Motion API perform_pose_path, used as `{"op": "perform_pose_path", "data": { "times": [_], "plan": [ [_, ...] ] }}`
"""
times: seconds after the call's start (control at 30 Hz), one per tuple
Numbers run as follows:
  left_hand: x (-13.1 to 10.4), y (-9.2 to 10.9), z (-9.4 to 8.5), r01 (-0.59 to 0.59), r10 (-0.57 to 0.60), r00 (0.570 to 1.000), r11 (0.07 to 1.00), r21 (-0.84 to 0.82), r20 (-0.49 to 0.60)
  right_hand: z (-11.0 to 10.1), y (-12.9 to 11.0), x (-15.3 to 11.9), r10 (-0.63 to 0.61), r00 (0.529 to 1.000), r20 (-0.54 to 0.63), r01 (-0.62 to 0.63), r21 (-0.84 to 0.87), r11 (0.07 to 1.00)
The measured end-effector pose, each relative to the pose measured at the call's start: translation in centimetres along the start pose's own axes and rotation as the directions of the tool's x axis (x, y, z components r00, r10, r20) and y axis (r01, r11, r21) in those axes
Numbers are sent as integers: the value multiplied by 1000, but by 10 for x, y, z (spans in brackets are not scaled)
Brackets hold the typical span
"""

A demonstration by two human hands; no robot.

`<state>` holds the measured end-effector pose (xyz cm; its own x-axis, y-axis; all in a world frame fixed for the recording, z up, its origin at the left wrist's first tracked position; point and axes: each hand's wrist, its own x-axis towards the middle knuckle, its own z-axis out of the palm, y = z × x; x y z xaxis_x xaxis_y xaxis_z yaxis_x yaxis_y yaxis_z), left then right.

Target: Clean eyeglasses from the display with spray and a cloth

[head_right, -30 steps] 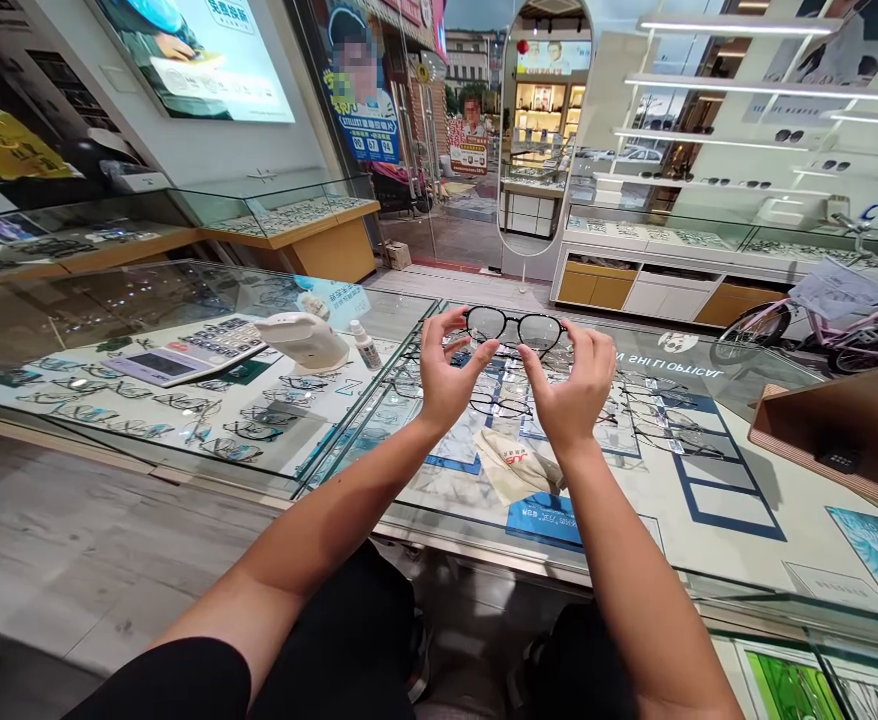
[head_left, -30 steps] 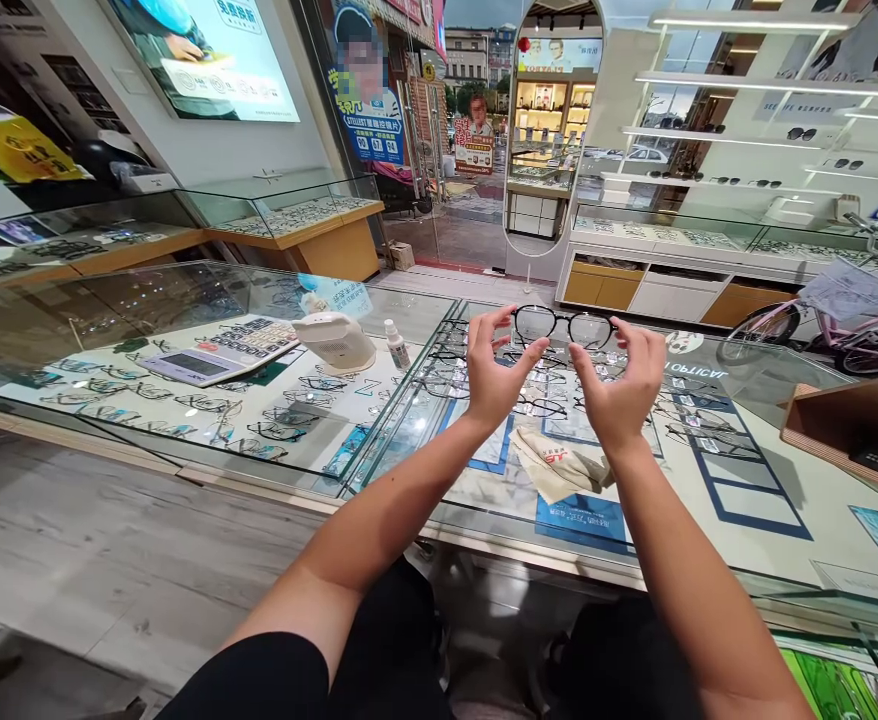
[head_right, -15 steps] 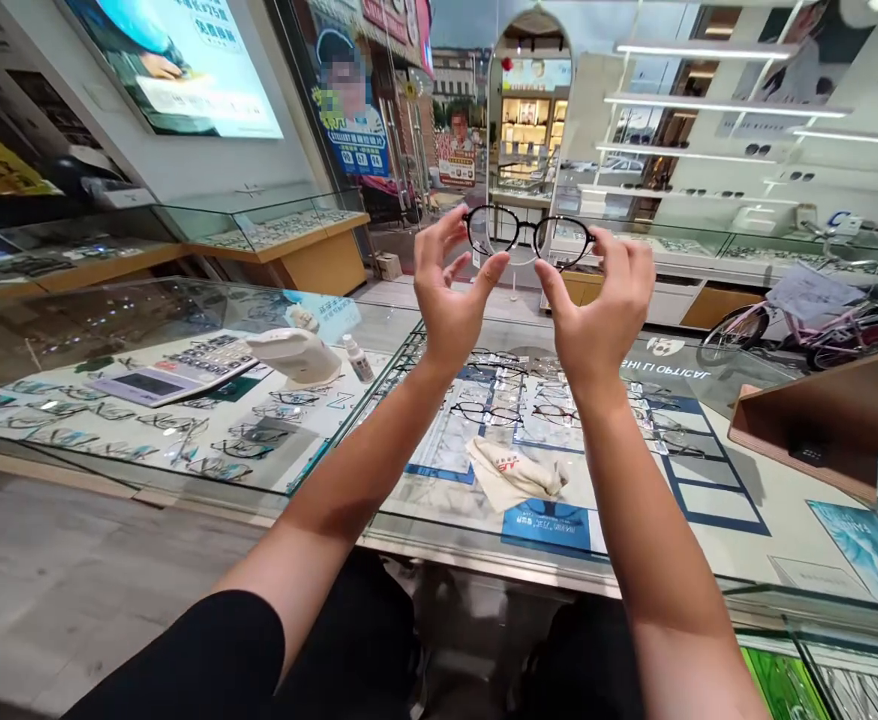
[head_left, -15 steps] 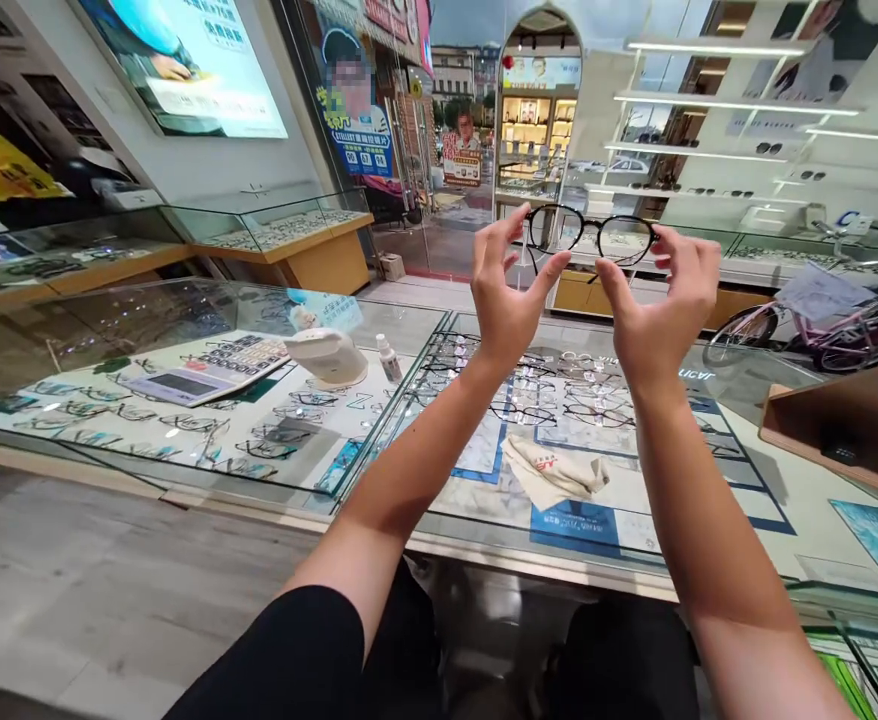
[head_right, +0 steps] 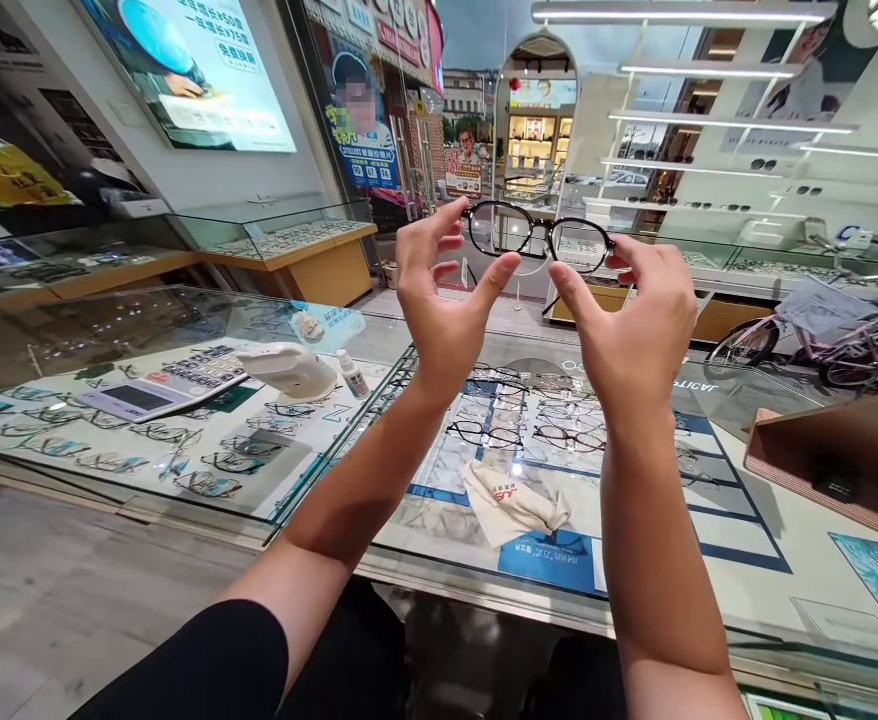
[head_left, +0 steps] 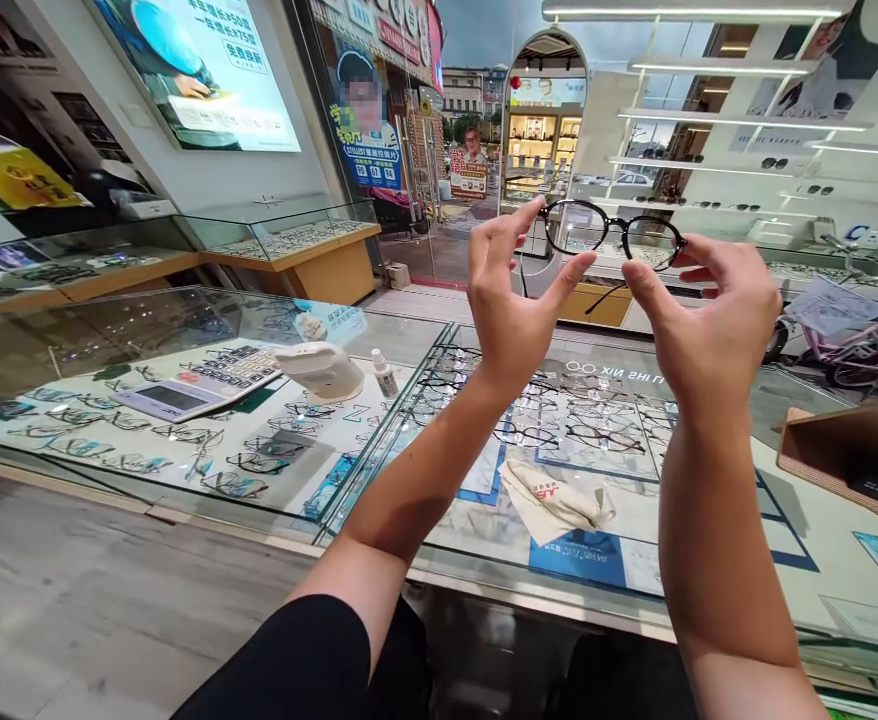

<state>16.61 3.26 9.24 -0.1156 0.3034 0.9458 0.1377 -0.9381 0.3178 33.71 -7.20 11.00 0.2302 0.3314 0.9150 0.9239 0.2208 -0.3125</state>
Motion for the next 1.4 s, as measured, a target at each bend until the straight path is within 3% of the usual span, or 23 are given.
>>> {"op": "perform_pose_path", "data": {
  "times": [0.3,0.53,0.67,0.87,1.13,1.27,1.4],
  "plan": [
    [2,8,-2,-8,8,1000,1000,-8,-22,-10,-14,0,50,999,21,-49,-69,996],
    [-12,-14,6,126,-122,991,990,-69,62,-2,-28,-6,66,998,8,-62,-262,963],
    [-18,-23,5,177,-173,982,982,-59,74,5,-33,-10,57,998,14,-51,-281,958],
    [-18,-27,4,137,-136,989,990,-13,50,10,-26,-14,-42,999,-31,38,-127,991],
    [-18,-9,-5,107,-107,994,994,36,8,-1,-35,-15,9,999,52,-10,26,1000],
    [-28,0,-15,69,-66,997,996,64,-38,-5,-27,-30,140,987,80,-158,285,946],
    [-58,-9,-26,-10,14,999,995,100,-45,7,-6,-58,320,927,194,-374,505,778]
  ]
}}
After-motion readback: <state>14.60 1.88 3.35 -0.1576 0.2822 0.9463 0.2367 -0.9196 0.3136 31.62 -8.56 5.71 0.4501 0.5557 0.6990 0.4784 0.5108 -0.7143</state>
